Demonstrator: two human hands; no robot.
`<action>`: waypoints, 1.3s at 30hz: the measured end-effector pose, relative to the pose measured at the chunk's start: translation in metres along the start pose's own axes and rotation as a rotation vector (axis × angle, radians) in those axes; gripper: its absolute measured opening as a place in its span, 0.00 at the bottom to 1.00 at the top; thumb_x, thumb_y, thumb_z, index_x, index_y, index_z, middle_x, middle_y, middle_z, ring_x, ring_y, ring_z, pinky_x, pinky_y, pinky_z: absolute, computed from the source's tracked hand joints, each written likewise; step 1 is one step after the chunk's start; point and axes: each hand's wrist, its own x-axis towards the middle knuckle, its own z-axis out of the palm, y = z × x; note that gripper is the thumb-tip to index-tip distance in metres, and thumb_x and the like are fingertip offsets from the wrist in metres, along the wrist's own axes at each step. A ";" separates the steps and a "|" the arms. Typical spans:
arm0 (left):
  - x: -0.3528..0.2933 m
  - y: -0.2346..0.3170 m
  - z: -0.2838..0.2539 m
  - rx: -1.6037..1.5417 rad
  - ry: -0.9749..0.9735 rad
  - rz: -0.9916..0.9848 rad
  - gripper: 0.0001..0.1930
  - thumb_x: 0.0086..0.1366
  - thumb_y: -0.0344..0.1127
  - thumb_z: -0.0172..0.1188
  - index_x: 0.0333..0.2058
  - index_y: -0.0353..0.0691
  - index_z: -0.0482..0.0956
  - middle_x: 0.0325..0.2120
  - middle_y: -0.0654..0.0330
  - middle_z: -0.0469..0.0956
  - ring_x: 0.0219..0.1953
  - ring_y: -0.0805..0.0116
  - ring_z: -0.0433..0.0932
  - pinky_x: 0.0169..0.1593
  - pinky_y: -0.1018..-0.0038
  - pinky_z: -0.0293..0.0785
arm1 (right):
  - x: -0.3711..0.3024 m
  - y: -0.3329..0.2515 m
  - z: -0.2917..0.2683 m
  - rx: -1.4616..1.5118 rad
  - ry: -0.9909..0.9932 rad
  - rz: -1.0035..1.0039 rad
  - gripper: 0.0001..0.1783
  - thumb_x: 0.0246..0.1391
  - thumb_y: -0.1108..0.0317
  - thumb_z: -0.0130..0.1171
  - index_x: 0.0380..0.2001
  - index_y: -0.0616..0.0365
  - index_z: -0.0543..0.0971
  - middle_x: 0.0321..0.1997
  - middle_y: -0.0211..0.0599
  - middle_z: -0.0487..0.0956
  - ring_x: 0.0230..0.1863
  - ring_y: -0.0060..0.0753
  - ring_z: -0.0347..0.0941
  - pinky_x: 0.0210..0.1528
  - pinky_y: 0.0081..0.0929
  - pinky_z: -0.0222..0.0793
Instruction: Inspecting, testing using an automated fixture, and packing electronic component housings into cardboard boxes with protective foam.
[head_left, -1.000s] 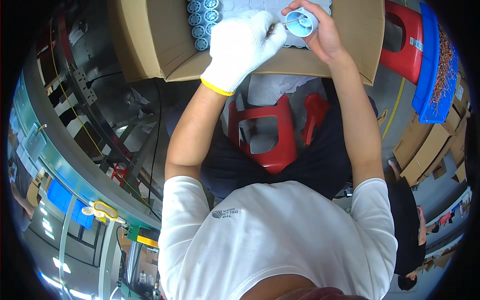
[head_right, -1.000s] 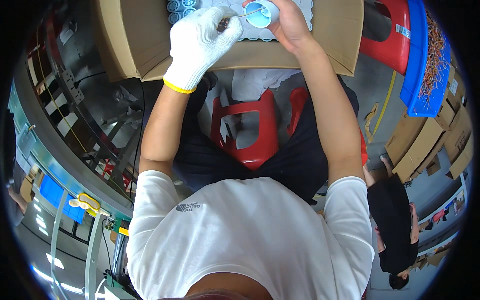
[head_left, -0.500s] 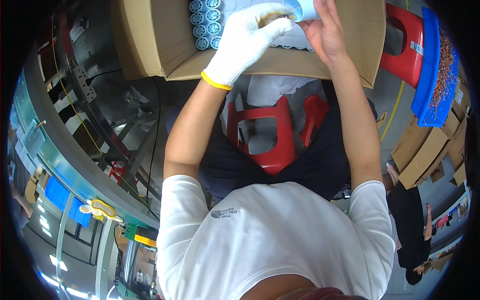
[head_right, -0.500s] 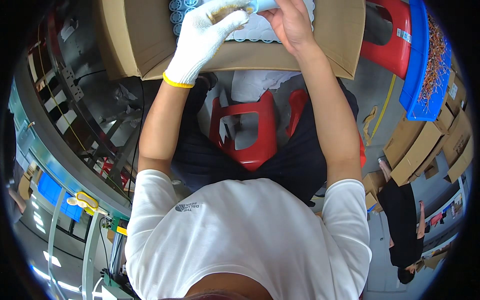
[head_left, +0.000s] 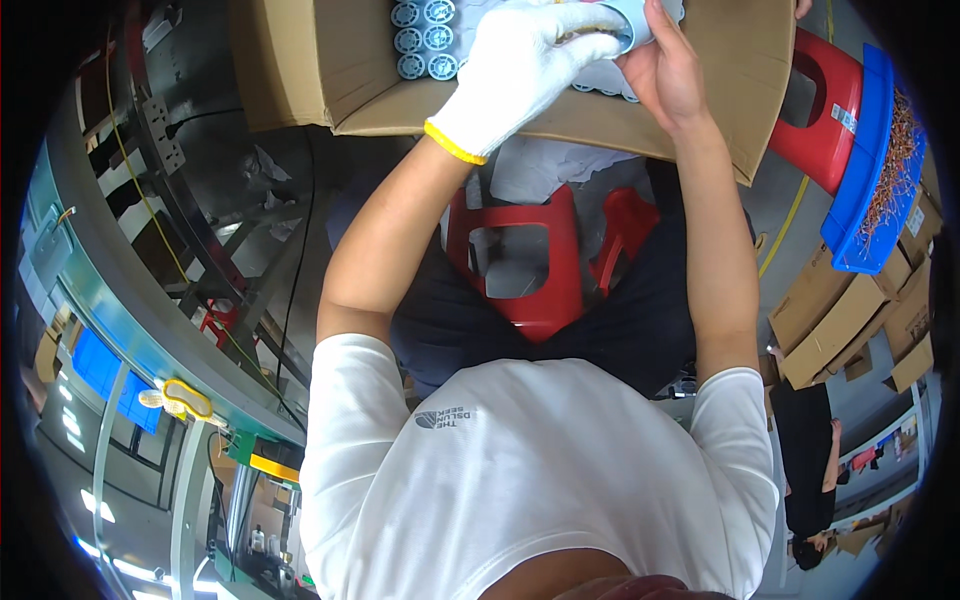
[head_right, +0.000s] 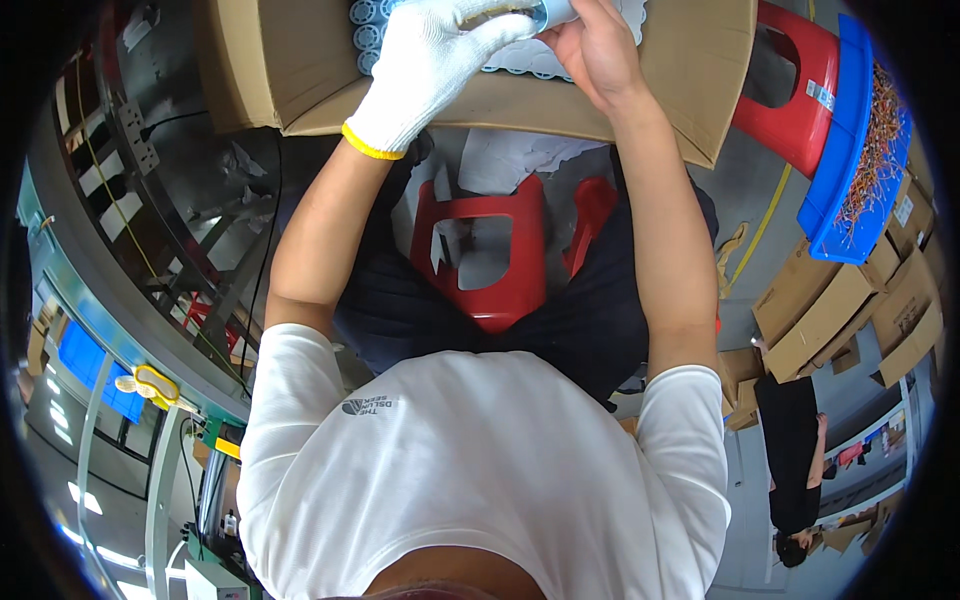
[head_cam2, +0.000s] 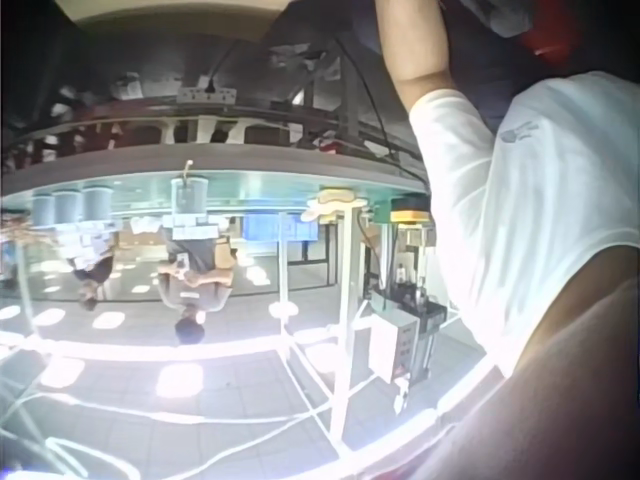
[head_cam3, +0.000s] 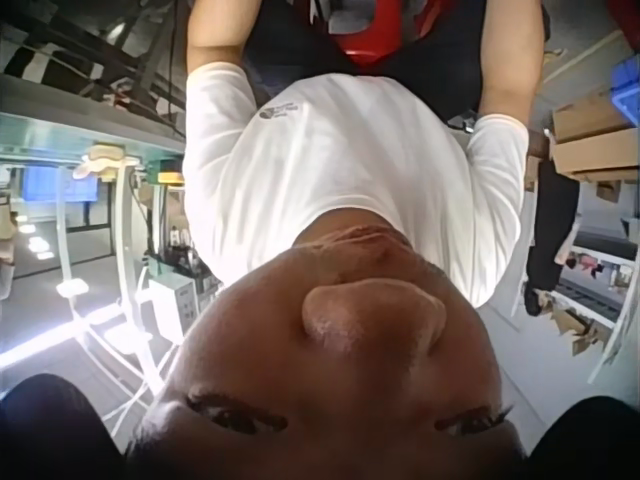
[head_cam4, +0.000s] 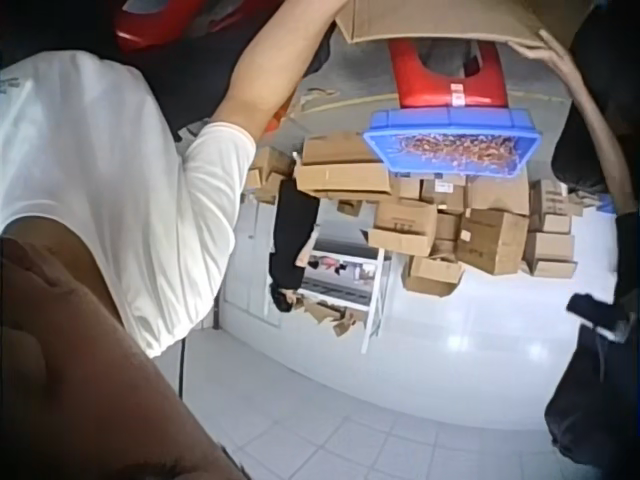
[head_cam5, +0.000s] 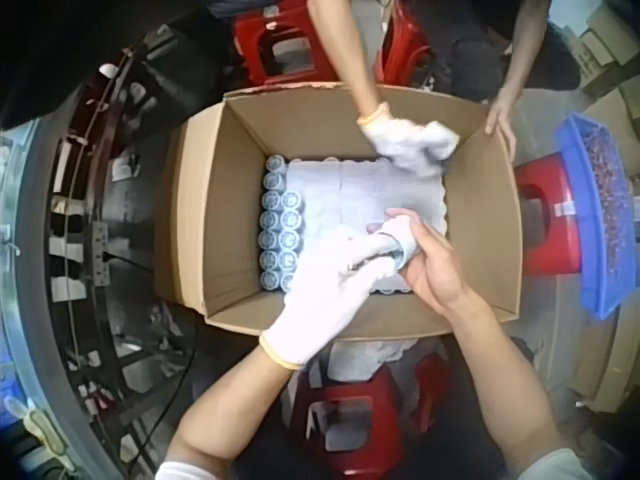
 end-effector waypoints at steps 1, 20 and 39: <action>0.000 0.000 0.001 -0.001 0.003 -0.003 0.12 0.64 0.35 0.67 0.45 0.39 0.87 0.32 0.52 0.84 0.34 0.54 0.81 0.43 0.64 0.76 | -0.002 0.000 0.001 0.008 0.002 0.028 0.24 0.78 0.54 0.42 0.65 0.59 0.69 0.59 0.52 0.79 0.61 0.42 0.77 0.67 0.41 0.71; -0.010 0.002 0.034 -0.130 0.294 -0.136 0.09 0.61 0.32 0.72 0.40 0.44 0.88 0.29 0.62 0.74 0.31 0.67 0.72 0.35 0.70 0.68 | -0.008 -0.002 0.012 0.163 -0.058 -0.039 0.27 0.77 0.53 0.40 0.69 0.57 0.66 0.69 0.57 0.72 0.67 0.53 0.72 0.72 0.51 0.65; -0.018 -0.012 0.075 -0.478 0.336 -0.405 0.25 0.74 0.47 0.58 0.63 0.38 0.72 0.52 0.45 0.81 0.55 0.52 0.82 0.55 0.62 0.78 | -0.013 -0.002 0.012 0.098 -0.114 -0.038 0.26 0.76 0.53 0.40 0.68 0.56 0.67 0.66 0.53 0.75 0.61 0.52 0.76 0.65 0.52 0.71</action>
